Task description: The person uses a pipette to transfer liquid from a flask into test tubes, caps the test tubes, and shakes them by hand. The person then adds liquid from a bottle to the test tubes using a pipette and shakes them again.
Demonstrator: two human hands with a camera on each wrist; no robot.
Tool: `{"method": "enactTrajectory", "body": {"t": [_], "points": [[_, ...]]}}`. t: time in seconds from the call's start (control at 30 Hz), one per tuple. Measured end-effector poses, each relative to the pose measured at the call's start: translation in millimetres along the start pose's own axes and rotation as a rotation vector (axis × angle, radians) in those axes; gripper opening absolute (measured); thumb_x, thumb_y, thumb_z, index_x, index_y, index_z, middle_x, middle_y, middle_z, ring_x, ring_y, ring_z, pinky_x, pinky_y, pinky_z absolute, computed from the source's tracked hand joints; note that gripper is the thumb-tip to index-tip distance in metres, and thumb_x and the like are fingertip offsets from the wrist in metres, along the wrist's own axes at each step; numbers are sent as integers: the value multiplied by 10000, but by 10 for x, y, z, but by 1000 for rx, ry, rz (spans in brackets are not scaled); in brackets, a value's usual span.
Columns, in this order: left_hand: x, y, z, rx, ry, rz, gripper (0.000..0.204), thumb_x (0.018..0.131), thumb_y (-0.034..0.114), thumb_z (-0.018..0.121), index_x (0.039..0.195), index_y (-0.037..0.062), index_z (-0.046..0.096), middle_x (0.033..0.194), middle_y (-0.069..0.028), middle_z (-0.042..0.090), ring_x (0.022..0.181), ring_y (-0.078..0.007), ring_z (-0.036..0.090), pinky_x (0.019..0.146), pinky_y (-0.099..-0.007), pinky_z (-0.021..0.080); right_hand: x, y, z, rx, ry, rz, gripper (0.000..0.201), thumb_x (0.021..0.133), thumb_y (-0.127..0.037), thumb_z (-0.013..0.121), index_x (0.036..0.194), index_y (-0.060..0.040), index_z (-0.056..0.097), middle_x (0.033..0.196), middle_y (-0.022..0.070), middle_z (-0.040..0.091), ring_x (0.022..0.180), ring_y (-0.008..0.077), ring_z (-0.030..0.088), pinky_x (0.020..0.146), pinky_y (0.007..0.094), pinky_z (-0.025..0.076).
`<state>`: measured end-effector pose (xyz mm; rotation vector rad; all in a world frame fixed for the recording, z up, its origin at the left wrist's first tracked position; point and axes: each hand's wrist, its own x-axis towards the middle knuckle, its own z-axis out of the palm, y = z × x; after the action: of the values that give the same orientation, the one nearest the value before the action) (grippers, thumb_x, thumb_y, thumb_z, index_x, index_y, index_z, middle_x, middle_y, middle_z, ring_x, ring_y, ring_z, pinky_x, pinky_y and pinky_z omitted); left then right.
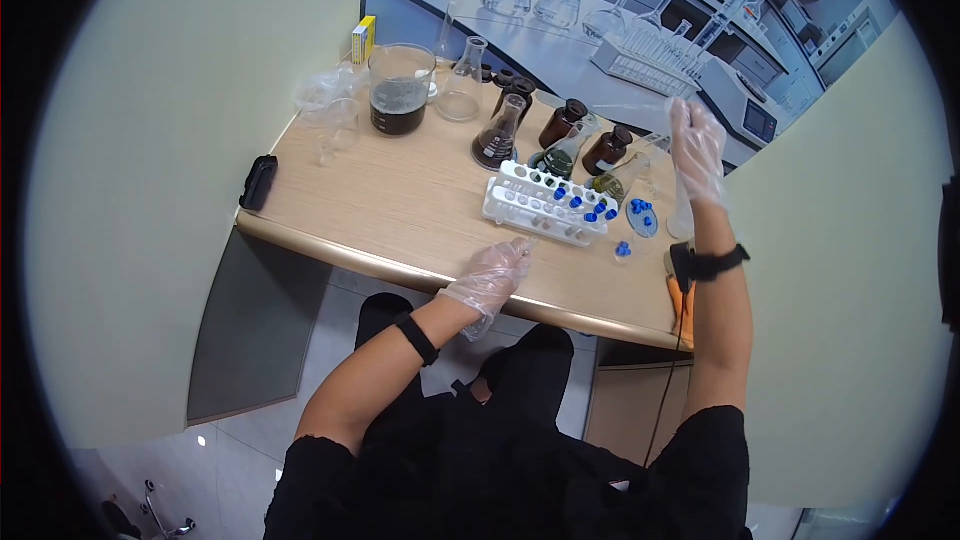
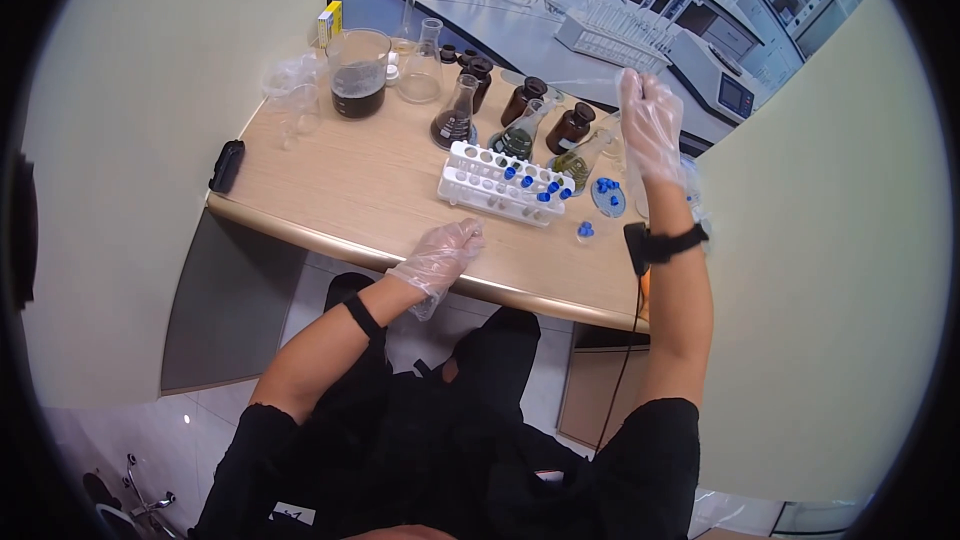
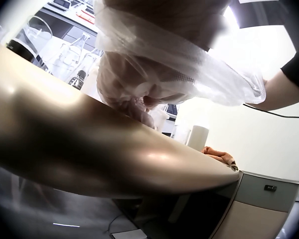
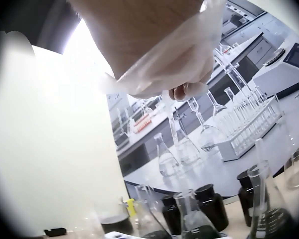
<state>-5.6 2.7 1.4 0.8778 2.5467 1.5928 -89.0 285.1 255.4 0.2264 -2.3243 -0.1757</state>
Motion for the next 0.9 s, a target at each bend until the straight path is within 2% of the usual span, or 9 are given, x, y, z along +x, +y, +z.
{"method": "enactTrajectory", "body": {"t": [0.03,0.2,0.3,0.33,0.37,0.5,0.57,0.83,0.9], "points": [[-3,-6,2,0,3,-5,247,1038,257,591,1198,70,612,991,-200,689,937,-416,676,820,-487,537,140,-39,78,154,-142,225,405,1081,-350,525,1054,16,696,955,286,681,983,469,643,871,494,504],[-26,-31,10,32,60,116,293,1035,248,597,1262,64,625,1028,-198,701,958,-412,682,846,-480,551,458,154,888,204,-269,274,522,1058,-451,511,976,23,715,1021,299,703,1041,474,649,934,505,492],[-12,37,-57,39,-14,27,297,1037,255,594,1261,62,629,1041,-200,704,958,-410,684,847,-479,552,514,244,1425,154,-433,211,573,1048,-499,492,1007,23,726,1083,305,707,1096,471,646,973,504,481],[-15,9,-46,37,-10,25,297,1037,255,594,1261,62,629,1041,-200,704,958,-410,684,847,-479,552,552,198,1464,110,-524,148,586,1045,-510,486,1060,23,731,1114,318,705,1132,469,643,996,492,478],[-25,-14,-25,36,18,59,294,1037,250,593,1260,62,631,1039,-200,706,957,-411,684,844,-480,554,530,133,1513,180,-541,235,572,1017,-501,497,1009,15,743,1098,313,709,1112,484,643,983,497,482],[-17,-38,3,62,51,111,288,1034,241,596,1256,62,636,1028,-200,710,941,-408,690,825,-488,559,554,-70,1679,189,-659,247,521,974,-447,521,1000,19,753,1057,283,726,1050,439,681,961,457,505],[-18,-25,-11,73,39,90,287,1034,245,598,1252,63,638,1025,-199,712,933,-405,694,818,-491,561,589,-152,1650,316,-777,441,503,924,-433,568,1008,26,755,998,269,733,975,420,693,918,445,515],[-7,-55,36,135,63,113,290,1031,263,609,1242,66,645,997,-186,723,901,-393,707,803,-494,569,557,-54,1851,361,-697,403,423,904,-402,651,965,5,752,874,219,717,785,360,663,773,434,521],[-5,-46,19,124,26,62,301,1031,266,609,1248,62,650,994,-186,724,902,-391,709,803,-493,570,536,-49,1893,355,-685,369,415,904,-401,662,963,0,751,850,202,711,752,343,652,747,433,519]]}}
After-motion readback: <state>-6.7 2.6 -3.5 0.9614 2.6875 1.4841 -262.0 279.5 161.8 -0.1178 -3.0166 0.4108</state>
